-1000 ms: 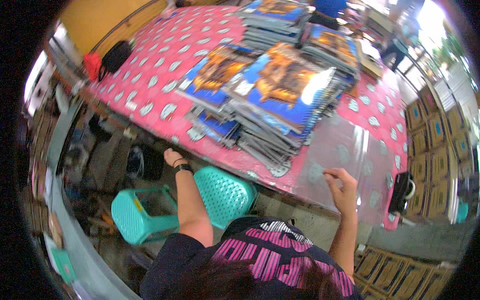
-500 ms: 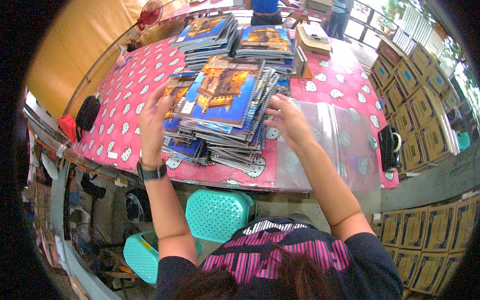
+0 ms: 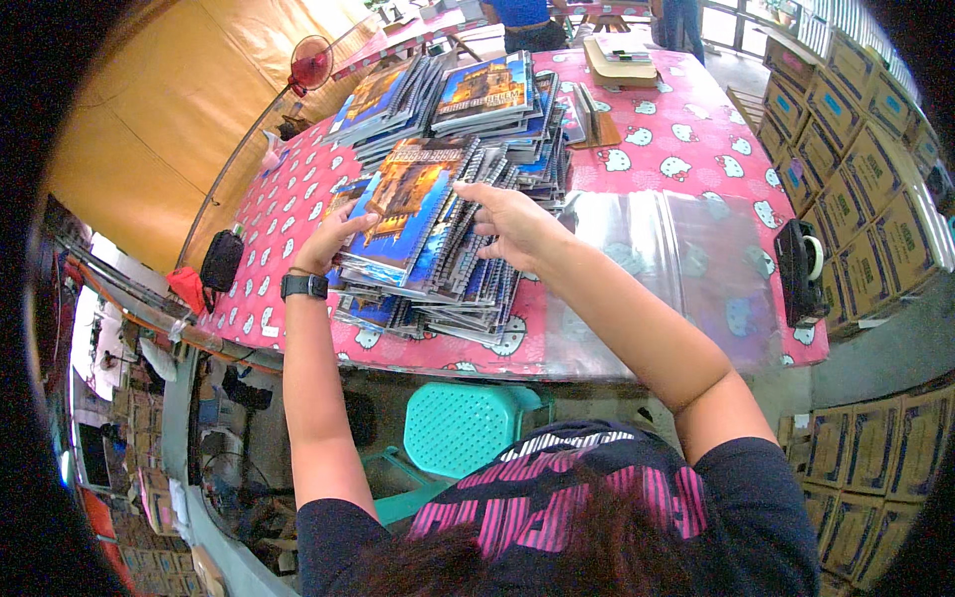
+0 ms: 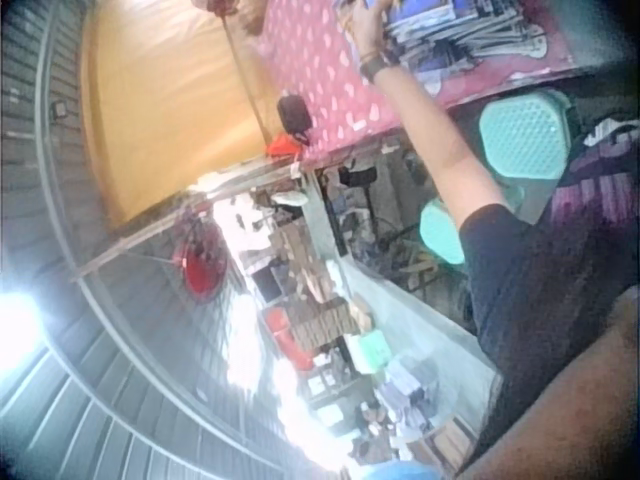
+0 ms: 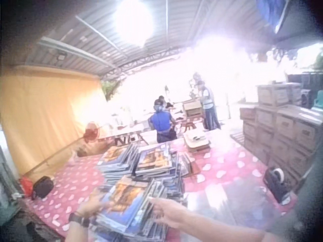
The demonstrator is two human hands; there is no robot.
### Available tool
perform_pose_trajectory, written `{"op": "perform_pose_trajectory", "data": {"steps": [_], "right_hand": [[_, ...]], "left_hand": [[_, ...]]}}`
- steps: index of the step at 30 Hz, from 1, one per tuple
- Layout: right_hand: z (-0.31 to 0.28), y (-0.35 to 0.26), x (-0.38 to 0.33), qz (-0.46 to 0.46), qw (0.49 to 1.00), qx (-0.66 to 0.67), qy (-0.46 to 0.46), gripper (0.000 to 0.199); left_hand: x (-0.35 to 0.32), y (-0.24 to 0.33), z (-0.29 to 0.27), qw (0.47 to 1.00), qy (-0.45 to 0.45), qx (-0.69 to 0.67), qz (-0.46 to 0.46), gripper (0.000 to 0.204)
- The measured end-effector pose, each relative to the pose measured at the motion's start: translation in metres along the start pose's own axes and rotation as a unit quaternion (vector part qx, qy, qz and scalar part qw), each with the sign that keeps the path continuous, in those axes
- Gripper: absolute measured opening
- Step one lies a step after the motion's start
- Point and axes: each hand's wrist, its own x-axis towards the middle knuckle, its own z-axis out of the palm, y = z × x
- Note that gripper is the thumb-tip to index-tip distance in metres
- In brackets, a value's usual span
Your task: The person packages notebooks by placing a stack of notebooks into a plastic sleeve, folding the flap, and sealing it with several pieces of tape from a dispenser.
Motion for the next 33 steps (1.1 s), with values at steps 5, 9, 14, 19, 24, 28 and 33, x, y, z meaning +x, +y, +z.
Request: {"op": "perform_pose_trajectory", "data": {"steps": [5, 9, 14, 19, 24, 28, 33], "right_hand": [[0.019, 0.022, -0.018, 0.022, 0.998, 0.054, -0.028, 0.072], [0.023, 0.023, -0.008, -0.014, 0.99, 0.139, -0.029, 0.065], [0.02, 0.023, -0.014, 0.007, 0.995, 0.096, 0.021, 0.056], [0.008, 0.036, -0.037, -0.037, 0.994, 0.099, -0.001, 0.052], [-0.066, 0.035, -0.093, -0.066, 0.996, 0.028, 0.057, 0.054], [-0.128, 0.048, -0.16, -0.177, 0.974, -0.006, 0.143, 0.077], [-0.199, 0.035, -0.193, -0.223, 0.954, -0.14, 0.146, 0.081]], "left_hand": [[0.0, -0.009, -0.004, 0.999, 0.001, 0.042, -0.009, 0.046], [0.002, 0.008, 0.007, 0.999, 0.0, -0.013, -0.051, 0.047], [-0.002, 0.011, 0.003, 0.993, -0.039, -0.1, -0.058, 0.04], [-0.032, -0.001, 0.019, 0.997, -0.034, -0.04, -0.054, 0.032], [-0.087, 0.042, 0.124, 0.999, 0.02, 0.0, 0.05, 0.058], [-0.094, 0.039, 0.219, 0.984, 0.098, -0.087, 0.119, 0.115], [-0.046, 0.043, 0.31, 0.936, -0.056, -0.317, 0.144, 0.105]]}}
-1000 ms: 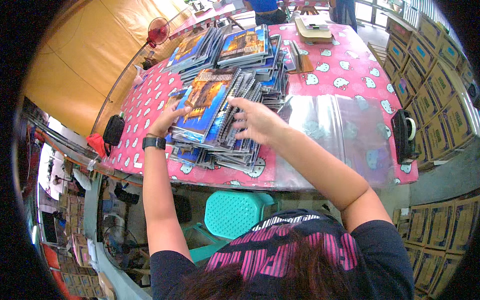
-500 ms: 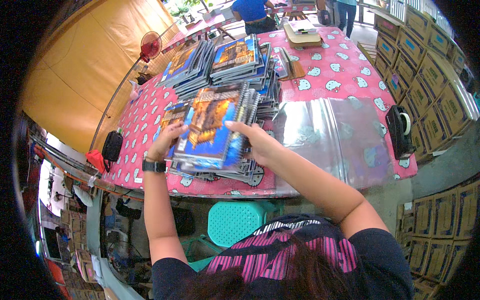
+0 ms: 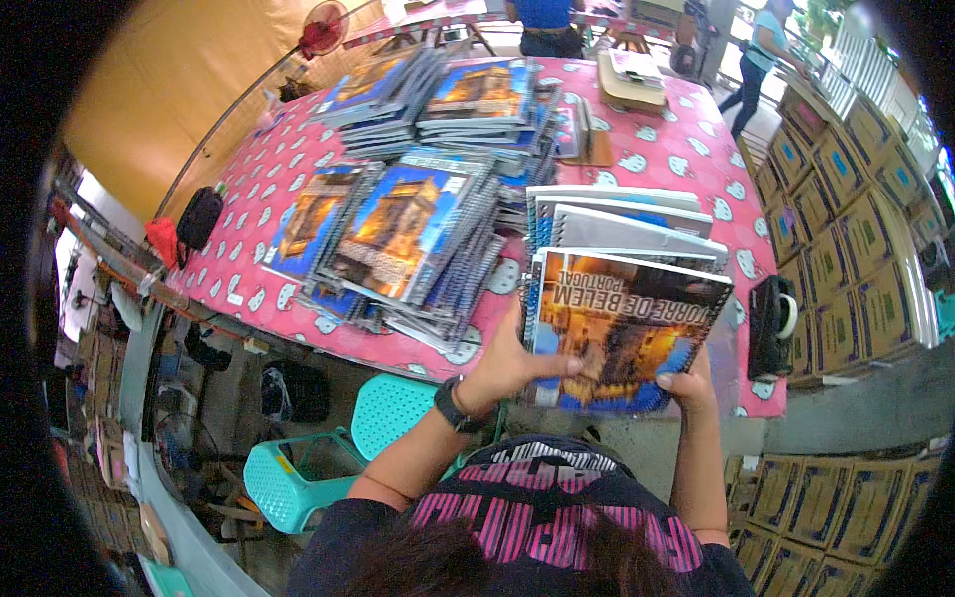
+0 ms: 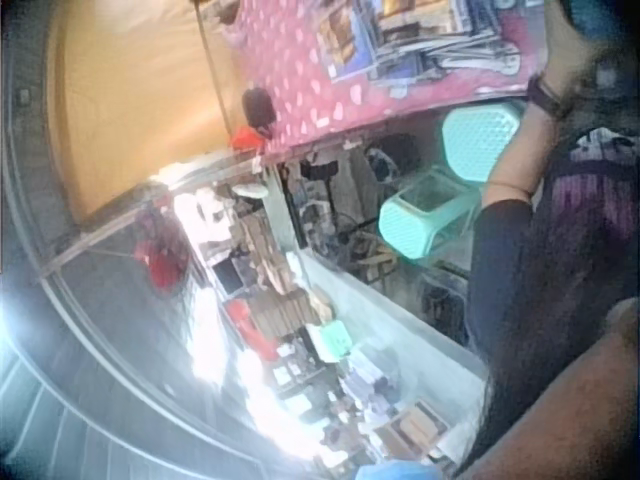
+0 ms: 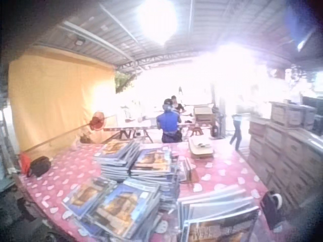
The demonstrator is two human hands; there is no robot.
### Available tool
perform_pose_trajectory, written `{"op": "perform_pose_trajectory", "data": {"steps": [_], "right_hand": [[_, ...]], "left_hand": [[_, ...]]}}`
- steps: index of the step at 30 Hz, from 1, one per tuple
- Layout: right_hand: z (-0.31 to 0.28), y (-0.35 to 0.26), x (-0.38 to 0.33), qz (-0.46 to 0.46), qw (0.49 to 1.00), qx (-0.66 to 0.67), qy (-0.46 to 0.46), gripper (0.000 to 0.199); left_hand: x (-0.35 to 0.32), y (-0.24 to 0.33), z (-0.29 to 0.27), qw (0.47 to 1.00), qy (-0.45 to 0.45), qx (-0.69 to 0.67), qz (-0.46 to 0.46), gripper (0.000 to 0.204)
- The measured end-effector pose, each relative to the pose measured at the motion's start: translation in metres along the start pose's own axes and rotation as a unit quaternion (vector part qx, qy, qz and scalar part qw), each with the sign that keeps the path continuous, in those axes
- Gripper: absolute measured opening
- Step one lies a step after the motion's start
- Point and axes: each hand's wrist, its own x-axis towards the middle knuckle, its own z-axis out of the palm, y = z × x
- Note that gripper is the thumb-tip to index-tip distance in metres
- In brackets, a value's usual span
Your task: The person packages notebooks by placing a stack of notebooks into a plastic sleeve, folding the flap, and sealing it with several pieces of tape from a dispenser.
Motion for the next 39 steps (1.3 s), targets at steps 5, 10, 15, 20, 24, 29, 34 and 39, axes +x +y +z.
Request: {"op": "perform_pose_trajectory", "data": {"steps": [5, 10, 15, 20, 24, 29, 34, 39], "right_hand": [[-0.076, 0.04, 0.02, 0.037, 0.997, -0.066, 0.021, 0.067], [-0.091, 0.084, 0.032, 0.026, 0.999, -0.008, 0.025, 0.067], [-0.1, 0.073, 0.04, 0.087, 0.995, -0.049, -0.026, 0.07], [-0.098, 0.08, 0.035, 0.009, 1.0, -0.004, -0.002, 0.052], [-0.103, 0.072, 0.05, 0.106, 0.994, -0.015, 0.004, 0.05], [-0.101, 0.059, 0.046, 0.116, 0.992, -0.047, 0.018, 0.049], [-0.099, 0.068, 0.053, 0.09, 0.995, -0.035, -0.04, 0.061], [-0.098, 0.059, 0.052, 0.096, 0.993, -0.045, -0.043, 0.074]], "left_hand": [[0.038, -0.093, 0.019, 1.0, -0.016, -0.001, -0.023, 0.086], [0.062, -0.163, 0.036, 0.995, 0.052, -0.039, -0.078, 0.088], [0.056, -0.148, 0.047, 0.995, 0.096, -0.015, 0.006, 0.09], [0.048, -0.156, 0.052, 0.974, 0.101, 0.197, 0.037, 0.093], [0.057, -0.067, 0.026, 0.9, 0.072, 0.42, 0.095, 0.087], [0.085, 0.092, -0.133, 0.662, 0.302, 0.668, 0.155, 0.059], [0.057, 0.096, -0.257, 0.683, 0.221, 0.672, -0.178, 0.073], [0.059, 0.139, -0.191, 0.56, 0.355, 0.747, -0.044, 0.051]]}}
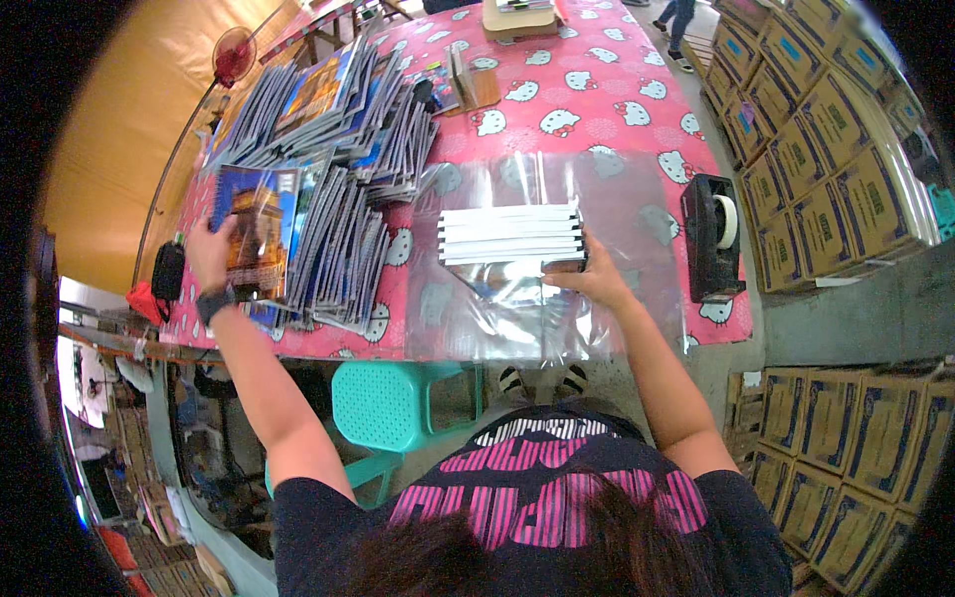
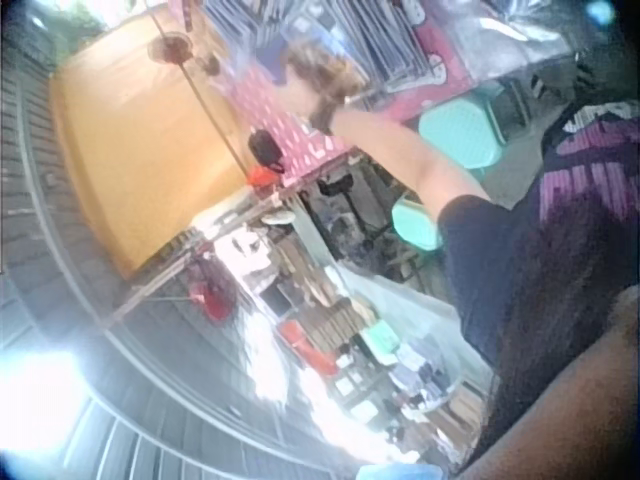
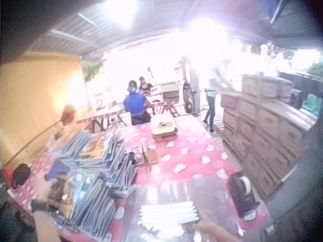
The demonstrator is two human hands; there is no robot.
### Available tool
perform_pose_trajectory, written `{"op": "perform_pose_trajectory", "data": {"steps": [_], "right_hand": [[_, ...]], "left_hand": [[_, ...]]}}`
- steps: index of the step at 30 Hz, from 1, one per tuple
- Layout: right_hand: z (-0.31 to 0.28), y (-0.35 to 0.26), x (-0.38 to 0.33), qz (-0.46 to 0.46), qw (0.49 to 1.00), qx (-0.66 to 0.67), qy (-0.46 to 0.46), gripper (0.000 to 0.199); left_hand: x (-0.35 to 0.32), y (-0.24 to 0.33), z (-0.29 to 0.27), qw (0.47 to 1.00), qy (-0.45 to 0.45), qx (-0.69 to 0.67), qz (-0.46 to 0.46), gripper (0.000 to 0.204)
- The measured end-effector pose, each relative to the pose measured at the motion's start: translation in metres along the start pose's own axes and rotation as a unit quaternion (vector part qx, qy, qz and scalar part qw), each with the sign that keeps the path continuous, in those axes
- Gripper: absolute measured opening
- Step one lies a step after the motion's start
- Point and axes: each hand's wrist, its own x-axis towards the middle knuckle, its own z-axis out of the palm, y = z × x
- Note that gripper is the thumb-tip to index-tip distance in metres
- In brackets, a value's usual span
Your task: The person packages notebooks by placing a stack of notebooks into a plastic sleeve, folding the flap, and sealing it with several pieces of tape from a dispenser.
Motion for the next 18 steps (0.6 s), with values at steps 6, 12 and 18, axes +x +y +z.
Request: {"op": "perform_pose_trajectory", "data": {"steps": [6, 12, 18], "right_hand": [[-0.009, -0.001, -0.006, -0.006, 1.0, 0.029, 0.007, 0.078], [0.004, -0.007, 0.001, -0.011, 1.0, 0.008, -0.017, 0.077], [0.001, -0.003, -0.004, -0.001, 1.0, -0.003, 0.01, 0.089]], "left_hand": [[-0.085, 0.162, -0.007, 0.858, 0.021, -0.507, 0.078, 0.022], [-0.15, 0.208, 0.151, 0.745, -0.137, -0.653, 0.017, 0.017], [-0.166, 0.213, 0.168, 0.579, -0.215, -0.784, -0.066, 0.022]]}}
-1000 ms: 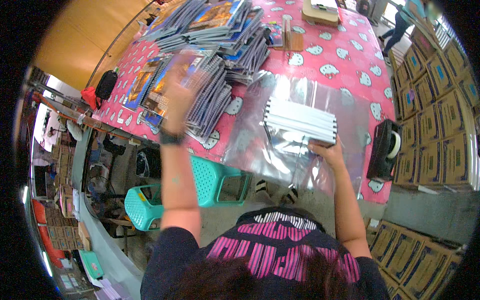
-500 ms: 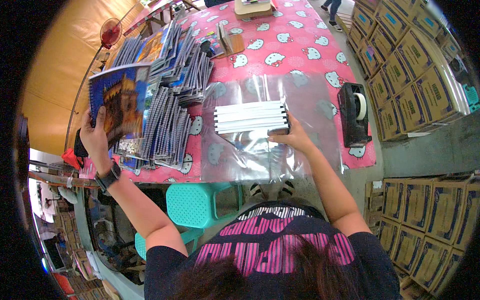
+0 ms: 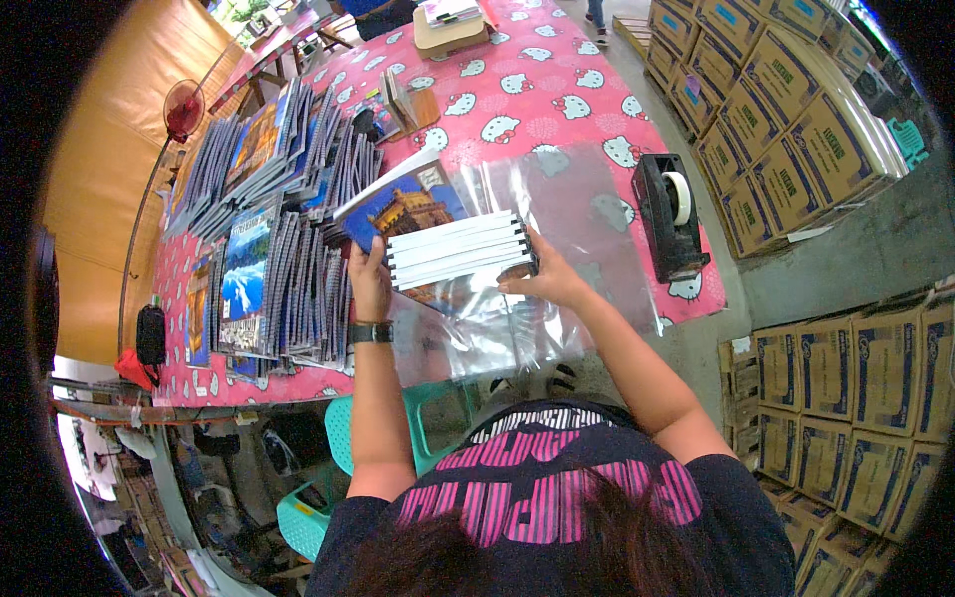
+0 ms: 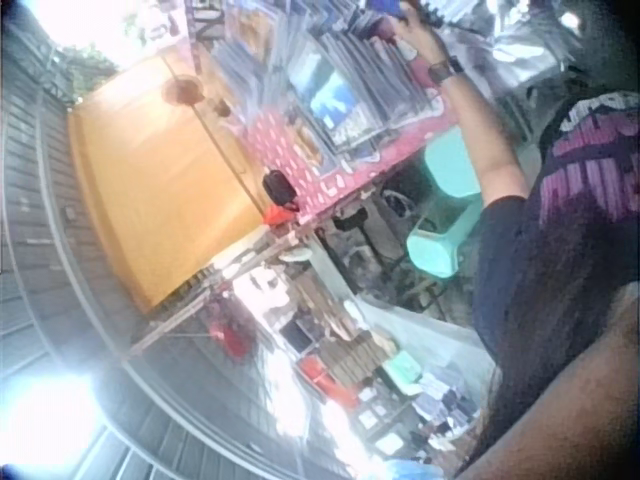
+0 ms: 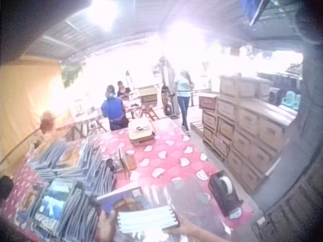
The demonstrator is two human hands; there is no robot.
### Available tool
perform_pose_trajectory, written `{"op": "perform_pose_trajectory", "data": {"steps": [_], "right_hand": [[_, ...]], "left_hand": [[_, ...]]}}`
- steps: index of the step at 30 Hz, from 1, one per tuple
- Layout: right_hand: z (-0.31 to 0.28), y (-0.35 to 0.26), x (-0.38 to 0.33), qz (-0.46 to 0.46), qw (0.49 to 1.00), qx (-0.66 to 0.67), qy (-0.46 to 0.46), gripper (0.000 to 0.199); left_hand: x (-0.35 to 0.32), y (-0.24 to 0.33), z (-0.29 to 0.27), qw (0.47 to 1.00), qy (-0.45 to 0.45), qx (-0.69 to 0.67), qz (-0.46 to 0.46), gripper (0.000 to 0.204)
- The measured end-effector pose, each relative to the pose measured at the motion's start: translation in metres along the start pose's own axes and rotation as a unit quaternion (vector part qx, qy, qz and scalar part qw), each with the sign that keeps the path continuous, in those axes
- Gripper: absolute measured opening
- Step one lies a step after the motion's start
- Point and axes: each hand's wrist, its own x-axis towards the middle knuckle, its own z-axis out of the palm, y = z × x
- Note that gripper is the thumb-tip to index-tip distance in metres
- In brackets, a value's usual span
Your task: The person packages notebooks by placing a stack of notebooks into a plastic sleeve, folding the flap, and sealing it with several pieces of tape from a dispenser.
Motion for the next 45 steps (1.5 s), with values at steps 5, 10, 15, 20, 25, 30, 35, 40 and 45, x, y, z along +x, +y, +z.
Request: {"op": "perform_pose_trajectory", "data": {"steps": [5, 10, 15, 20, 25, 30, 35, 40, 45], "right_hand": [[0.015, 0.014, 0.001, 0.005, 0.998, 0.017, 0.055, 0.084], [0.002, 0.03, 0.003, 0.005, 0.998, -0.005, 0.063, 0.065], [0.007, 0.025, -0.005, 0.006, 0.998, -0.026, 0.058, 0.039], [0.006, 0.023, -0.007, 0.002, 0.998, -0.03, 0.061, 0.035], [0.015, 0.015, -0.005, -0.002, 0.996, -0.03, 0.085, 0.032], [0.003, 0.025, -0.005, -0.003, 0.994, -0.053, 0.092, 0.033], [0.007, 0.028, -0.003, -0.032, 0.994, -0.031, 0.103, 0.037], [0.009, 0.024, -0.004, -0.025, 0.993, -0.022, 0.115, 0.039], [0.007, 0.029, 0.002, -0.008, 0.995, -0.053, 0.085, 0.042]], "left_hand": [[-0.025, -0.055, -0.015, 0.985, 0.05, -0.142, -0.082, 0.03], [-0.036, -0.038, 0.02, 0.984, 0.017, -0.166, -0.058, 0.032], [-0.04, -0.035, 0.022, 0.976, 0.016, -0.201, -0.079, 0.024], [-0.025, -0.031, 0.012, 0.992, -0.002, -0.112, -0.054, 0.018], [0.001, 0.05, 0.001, 0.99, 0.087, 0.061, 0.097, 0.019], [-0.005, 0.197, -0.017, 0.849, 0.303, 0.331, 0.278, 0.023], [-0.007, 0.311, -0.114, 0.847, 0.354, 0.187, 0.349, 0.032], [0.013, 0.323, -0.185, 0.919, 0.264, 0.193, 0.221, 0.033], [0.057, 0.223, -0.245, 0.72, 0.139, 0.666, 0.136, 0.036]]}}
